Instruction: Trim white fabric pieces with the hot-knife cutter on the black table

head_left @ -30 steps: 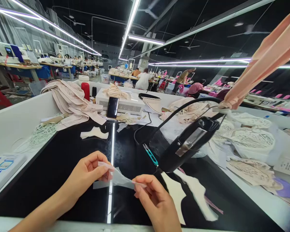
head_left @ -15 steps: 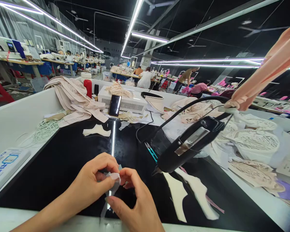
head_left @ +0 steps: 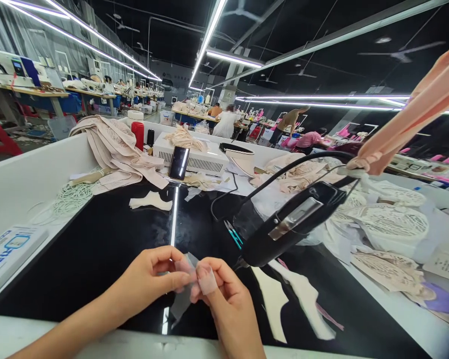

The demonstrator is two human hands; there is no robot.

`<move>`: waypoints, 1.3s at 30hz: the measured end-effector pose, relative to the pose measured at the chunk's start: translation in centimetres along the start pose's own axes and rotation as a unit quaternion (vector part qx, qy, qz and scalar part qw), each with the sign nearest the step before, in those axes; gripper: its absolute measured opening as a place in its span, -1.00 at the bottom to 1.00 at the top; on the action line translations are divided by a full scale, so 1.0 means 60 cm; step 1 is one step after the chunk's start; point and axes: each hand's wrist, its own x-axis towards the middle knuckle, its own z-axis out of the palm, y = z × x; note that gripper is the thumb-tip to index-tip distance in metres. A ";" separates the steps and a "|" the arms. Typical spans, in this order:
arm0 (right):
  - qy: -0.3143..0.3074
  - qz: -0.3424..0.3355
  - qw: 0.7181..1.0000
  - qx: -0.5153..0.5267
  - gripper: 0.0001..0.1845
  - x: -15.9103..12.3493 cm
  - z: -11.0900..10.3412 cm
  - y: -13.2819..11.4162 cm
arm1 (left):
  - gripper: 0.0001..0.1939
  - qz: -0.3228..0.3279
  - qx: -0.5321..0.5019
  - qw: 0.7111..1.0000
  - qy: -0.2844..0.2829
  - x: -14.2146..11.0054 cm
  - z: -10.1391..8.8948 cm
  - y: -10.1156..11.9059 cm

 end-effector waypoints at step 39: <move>-0.082 -0.241 0.802 -0.541 -0.70 0.050 -0.039 0.033 | -0.78 0.046 0.556 0.821 0.125 -0.001 -0.018 -0.030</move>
